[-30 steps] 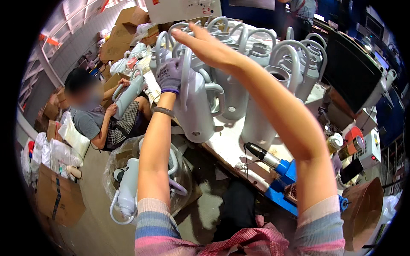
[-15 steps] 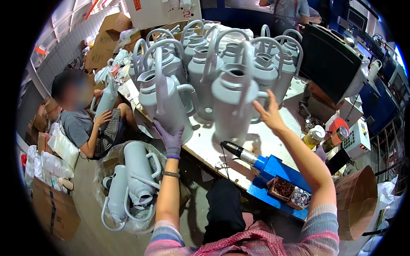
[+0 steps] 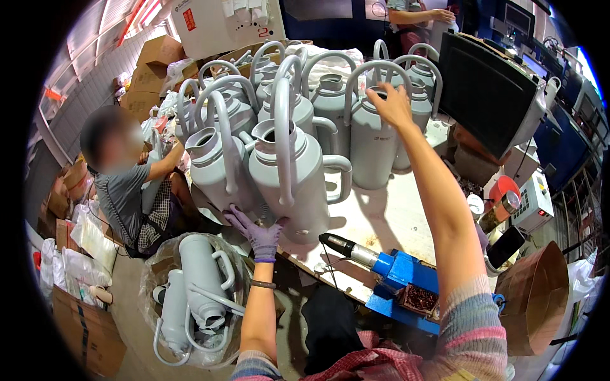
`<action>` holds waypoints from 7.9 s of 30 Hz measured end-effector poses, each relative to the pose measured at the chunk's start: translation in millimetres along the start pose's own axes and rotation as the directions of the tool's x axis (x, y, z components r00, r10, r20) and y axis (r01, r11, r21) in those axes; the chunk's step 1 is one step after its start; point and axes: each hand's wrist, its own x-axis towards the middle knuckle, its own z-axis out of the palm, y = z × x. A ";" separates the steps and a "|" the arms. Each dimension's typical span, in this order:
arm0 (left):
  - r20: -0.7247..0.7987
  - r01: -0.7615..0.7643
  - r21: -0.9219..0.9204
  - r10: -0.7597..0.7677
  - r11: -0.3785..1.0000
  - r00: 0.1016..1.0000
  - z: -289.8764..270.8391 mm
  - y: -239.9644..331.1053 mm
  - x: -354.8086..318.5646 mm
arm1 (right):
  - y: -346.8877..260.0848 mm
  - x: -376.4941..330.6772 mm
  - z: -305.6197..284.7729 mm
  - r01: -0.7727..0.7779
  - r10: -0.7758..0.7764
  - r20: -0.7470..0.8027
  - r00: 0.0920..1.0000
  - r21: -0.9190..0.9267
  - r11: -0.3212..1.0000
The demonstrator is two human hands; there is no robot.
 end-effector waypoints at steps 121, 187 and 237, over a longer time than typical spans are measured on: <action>0.921 -0.613 0.010 0.231 0.790 0.313 45.8 253.0 -275.8 | 177.1 -699.2 -538.3 -0.355 0.948 -0.287 0.138 0.879 0.317; 0.856 0.587 -0.466 0.168 0.662 0.490 -9.0 224.2 -236.9 | 228.6 -468.1 -369.9 -0.205 0.412 -0.210 0.886 0.620 0.758; 0.680 -0.078 -0.387 0.342 0.919 0.649 12.9 157.9 -200.8 | 196.7 -780.3 -587.2 -0.734 0.730 -0.266 0.630 0.104 0.671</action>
